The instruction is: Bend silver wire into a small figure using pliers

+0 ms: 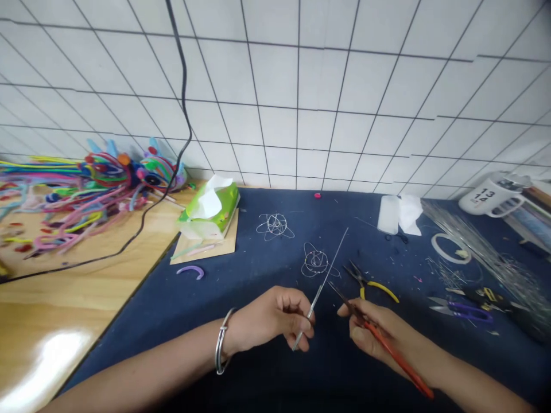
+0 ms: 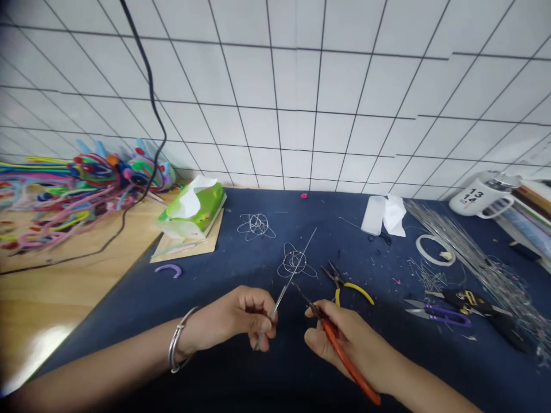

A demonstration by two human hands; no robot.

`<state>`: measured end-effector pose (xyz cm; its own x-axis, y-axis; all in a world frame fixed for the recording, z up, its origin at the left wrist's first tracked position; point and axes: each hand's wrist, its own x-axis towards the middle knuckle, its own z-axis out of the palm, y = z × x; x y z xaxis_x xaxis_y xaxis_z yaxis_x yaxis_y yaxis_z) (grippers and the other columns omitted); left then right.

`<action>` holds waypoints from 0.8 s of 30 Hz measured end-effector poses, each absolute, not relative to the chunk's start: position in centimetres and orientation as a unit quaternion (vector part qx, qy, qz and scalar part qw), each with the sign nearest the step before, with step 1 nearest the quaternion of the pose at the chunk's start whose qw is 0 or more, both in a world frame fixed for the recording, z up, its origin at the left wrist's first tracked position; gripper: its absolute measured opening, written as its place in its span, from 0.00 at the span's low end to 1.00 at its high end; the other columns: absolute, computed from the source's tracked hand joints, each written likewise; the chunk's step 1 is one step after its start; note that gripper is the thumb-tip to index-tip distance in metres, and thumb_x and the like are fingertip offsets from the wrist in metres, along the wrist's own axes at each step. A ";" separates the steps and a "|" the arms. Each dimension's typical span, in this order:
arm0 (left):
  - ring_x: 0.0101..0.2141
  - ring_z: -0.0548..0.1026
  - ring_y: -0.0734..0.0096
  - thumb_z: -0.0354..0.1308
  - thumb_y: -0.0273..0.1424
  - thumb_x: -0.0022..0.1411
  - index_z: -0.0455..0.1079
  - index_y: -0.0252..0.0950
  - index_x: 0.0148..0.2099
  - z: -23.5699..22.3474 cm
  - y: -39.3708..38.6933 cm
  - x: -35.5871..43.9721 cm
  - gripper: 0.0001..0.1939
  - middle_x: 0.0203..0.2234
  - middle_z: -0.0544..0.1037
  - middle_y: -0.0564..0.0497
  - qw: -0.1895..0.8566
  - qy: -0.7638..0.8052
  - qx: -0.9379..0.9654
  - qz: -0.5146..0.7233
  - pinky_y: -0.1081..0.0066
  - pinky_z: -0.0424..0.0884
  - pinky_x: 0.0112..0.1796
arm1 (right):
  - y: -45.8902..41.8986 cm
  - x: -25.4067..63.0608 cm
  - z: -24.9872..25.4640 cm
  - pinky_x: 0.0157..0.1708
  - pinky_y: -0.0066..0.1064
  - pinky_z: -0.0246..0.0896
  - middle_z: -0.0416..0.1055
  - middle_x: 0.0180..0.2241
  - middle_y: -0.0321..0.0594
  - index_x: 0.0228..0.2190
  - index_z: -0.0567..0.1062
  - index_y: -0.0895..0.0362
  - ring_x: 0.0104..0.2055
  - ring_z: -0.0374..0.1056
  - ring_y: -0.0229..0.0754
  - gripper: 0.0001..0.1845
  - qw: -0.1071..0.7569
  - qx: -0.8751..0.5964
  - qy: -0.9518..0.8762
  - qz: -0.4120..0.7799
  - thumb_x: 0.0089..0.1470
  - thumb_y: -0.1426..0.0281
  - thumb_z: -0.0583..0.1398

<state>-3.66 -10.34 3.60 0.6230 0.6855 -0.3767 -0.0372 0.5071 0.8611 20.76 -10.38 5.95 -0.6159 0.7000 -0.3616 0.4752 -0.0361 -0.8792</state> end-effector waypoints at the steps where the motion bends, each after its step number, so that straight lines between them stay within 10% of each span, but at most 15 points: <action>1: 0.25 0.75 0.73 0.60 0.29 0.52 0.68 0.31 0.33 3.5 -10.4 -3.6 0.07 0.25 0.75 0.50 0.789 0.369 0.437 0.226 0.77 0.68 0.25 | -10.5 20.6 6.4 0.26 0.25 0.54 0.59 0.25 0.33 0.42 0.62 0.56 0.24 0.53 0.31 0.17 0.084 -0.422 -0.693 0.579 0.53 0.59 0.53; 24: 0.25 0.75 0.74 0.58 0.28 0.53 0.69 0.32 0.35 3.2 -11.0 -3.6 0.06 0.25 0.74 0.50 0.805 0.352 0.446 0.173 0.77 0.68 0.24 | -10.1 19.3 6.2 0.23 0.24 0.47 0.53 0.24 0.31 0.40 0.62 0.56 0.24 0.48 0.31 0.15 0.050 -0.402 -0.718 0.566 0.53 0.61 0.53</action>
